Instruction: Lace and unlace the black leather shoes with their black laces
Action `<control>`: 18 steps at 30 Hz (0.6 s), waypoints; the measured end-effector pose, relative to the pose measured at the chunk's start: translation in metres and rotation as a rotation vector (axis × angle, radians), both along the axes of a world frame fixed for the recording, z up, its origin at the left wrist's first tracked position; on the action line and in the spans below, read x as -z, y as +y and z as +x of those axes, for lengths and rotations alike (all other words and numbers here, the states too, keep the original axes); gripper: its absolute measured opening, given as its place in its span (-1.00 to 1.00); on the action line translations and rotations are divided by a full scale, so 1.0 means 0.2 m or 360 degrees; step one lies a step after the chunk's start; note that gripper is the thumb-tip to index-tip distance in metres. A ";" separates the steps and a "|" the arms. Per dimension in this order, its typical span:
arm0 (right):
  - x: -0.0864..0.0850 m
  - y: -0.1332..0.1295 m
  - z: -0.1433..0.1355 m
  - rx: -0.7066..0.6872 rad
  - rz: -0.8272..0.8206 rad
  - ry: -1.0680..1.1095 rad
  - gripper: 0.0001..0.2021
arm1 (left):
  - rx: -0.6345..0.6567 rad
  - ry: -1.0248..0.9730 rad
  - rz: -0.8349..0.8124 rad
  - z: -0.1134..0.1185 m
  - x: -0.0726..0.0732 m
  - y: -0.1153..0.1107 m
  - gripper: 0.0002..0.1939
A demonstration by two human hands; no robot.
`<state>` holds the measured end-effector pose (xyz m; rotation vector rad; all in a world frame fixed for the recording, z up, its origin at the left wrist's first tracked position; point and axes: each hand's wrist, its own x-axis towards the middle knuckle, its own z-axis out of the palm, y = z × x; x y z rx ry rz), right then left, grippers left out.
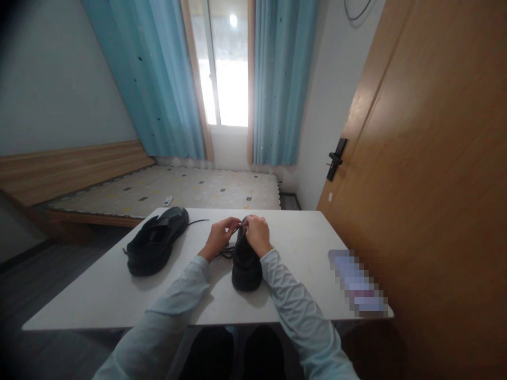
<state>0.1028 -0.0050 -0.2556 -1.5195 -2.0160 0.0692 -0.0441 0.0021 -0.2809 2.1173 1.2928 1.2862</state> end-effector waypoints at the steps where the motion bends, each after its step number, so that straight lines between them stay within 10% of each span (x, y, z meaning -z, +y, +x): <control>1: 0.00 0.00 0.00 0.0005 0.0005 0.0001 -0.87 | 0.0006 -0.0035 -0.0015 0.00 0.00 0.00 -0.79; 18: -0.05 0.04 0.11 -0.0107 -0.0022 0.0850 -0.95 | 0.0405 -0.0357 -0.0218 0.04 -0.05 -0.05 -0.65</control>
